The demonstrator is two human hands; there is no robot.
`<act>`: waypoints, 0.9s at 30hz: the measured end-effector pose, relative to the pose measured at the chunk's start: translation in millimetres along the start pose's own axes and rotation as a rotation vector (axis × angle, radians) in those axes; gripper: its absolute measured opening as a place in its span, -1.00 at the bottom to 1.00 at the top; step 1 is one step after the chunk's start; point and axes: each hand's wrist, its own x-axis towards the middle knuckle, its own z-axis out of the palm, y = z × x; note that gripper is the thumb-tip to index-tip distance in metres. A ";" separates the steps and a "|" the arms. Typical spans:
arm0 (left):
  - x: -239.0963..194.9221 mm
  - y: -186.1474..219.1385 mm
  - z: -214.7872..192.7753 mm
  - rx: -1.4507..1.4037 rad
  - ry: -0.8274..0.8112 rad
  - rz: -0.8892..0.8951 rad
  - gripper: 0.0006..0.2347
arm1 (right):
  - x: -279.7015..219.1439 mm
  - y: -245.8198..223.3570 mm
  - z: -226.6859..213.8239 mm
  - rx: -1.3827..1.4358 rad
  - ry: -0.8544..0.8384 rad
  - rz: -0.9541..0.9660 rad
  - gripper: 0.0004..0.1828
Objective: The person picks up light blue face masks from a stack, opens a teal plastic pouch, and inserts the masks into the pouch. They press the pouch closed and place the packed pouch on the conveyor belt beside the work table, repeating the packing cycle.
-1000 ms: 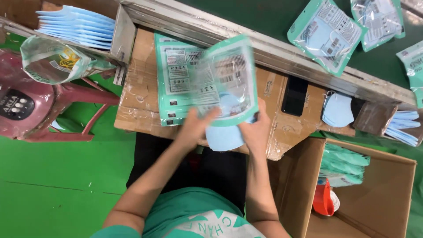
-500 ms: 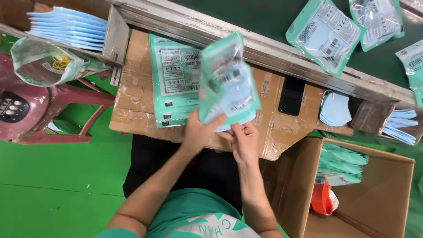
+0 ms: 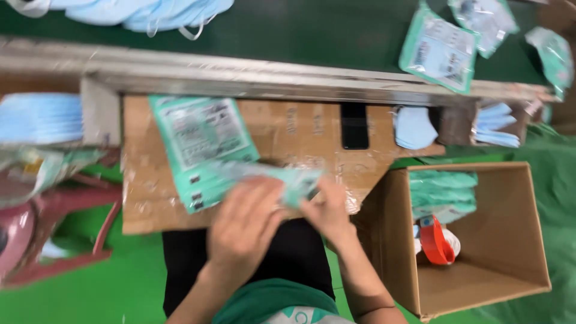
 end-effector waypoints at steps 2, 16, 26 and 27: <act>23.2 -0.3 -14.9 0.183 0.035 0.144 -0.75 | 2.1 -19.5 -0.7 -0.160 0.006 -0.124 -0.69; -33.1 -46.6 5.8 -0.180 0.336 -0.416 -0.82 | -0.7 21.7 18.1 0.850 0.135 0.235 -0.86; -42.6 -61.8 16.3 -0.205 0.165 -0.278 -0.88 | 0.8 -10.6 7.6 0.798 0.129 0.183 -0.93; -47.4 -71.9 18.4 -0.158 0.123 -0.264 -0.90 | -1.2 -12.2 8.1 0.800 0.049 0.240 -0.92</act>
